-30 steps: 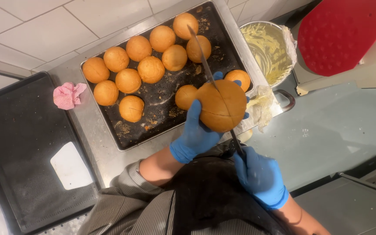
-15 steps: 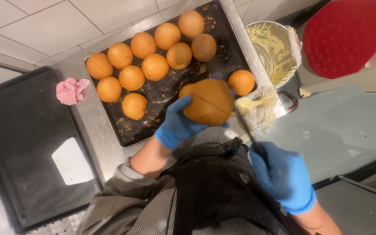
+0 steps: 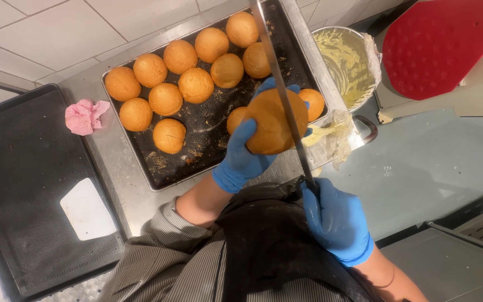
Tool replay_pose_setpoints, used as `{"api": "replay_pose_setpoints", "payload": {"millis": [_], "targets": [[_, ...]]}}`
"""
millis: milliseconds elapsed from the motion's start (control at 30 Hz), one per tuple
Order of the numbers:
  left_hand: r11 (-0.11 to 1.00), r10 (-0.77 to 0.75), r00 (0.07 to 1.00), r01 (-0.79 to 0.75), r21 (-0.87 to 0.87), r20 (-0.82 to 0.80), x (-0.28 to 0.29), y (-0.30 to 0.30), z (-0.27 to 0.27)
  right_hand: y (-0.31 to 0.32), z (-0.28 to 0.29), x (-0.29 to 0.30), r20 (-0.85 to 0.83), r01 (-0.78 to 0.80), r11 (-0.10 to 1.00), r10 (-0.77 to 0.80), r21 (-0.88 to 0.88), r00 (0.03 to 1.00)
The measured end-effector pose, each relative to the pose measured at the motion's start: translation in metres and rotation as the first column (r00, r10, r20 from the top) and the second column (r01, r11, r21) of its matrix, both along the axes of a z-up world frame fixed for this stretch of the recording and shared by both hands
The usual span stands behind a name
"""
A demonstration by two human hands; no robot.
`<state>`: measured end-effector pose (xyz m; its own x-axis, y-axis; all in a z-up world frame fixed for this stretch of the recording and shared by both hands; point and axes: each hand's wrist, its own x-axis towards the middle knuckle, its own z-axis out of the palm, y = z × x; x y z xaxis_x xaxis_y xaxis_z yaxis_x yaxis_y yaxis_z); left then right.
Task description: Filling cut bread rolls with cream using a piping bag.
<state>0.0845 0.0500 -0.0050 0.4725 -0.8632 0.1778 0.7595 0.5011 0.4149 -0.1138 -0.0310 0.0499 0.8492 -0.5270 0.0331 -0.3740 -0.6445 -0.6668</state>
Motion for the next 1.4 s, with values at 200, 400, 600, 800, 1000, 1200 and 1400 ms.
{"api": "replay_pose_setpoints", "payload": {"millis": [200,400,600,800,1000,1200,1400], "targets": [[0.997,-0.06,0.988,0.066,0.039,-0.139,-0.014,-0.004,-0.022,0.0,0.002,0.01,0.038,-0.023,0.998,0.021,0.05,0.999],[1.0,0.011,0.988,-0.011,0.002,-0.151,-0.004,-0.005,-0.014,0.006,-0.012,-0.004,-0.027,-0.037,0.996,0.04,0.076,0.999],[0.998,-0.039,0.963,0.049,0.032,-0.265,-0.03,-0.009,-0.025,0.001,-0.015,0.013,0.042,-0.052,0.995,0.056,-0.085,0.998],[0.998,0.06,0.982,-0.064,-0.013,-0.181,-0.009,0.003,0.006,0.004,-0.028,0.004,-0.115,-0.113,0.991,0.106,-0.064,0.988],[0.996,0.081,0.968,-0.089,-0.024,-0.236,-0.006,0.001,-0.009,0.003,-0.027,0.036,-0.036,-0.152,0.984,0.15,-0.09,0.988],[0.93,0.366,0.776,-0.287,0.23,-0.514,0.054,0.038,-0.043,-0.008,-0.025,0.046,-0.023,-0.198,0.978,0.2,0.061,0.98],[0.821,0.424,0.863,-0.238,0.518,-0.275,0.083,0.118,-0.107,-0.153,-0.149,0.113,-0.174,-0.293,0.668,0.241,-0.684,0.955]]}}
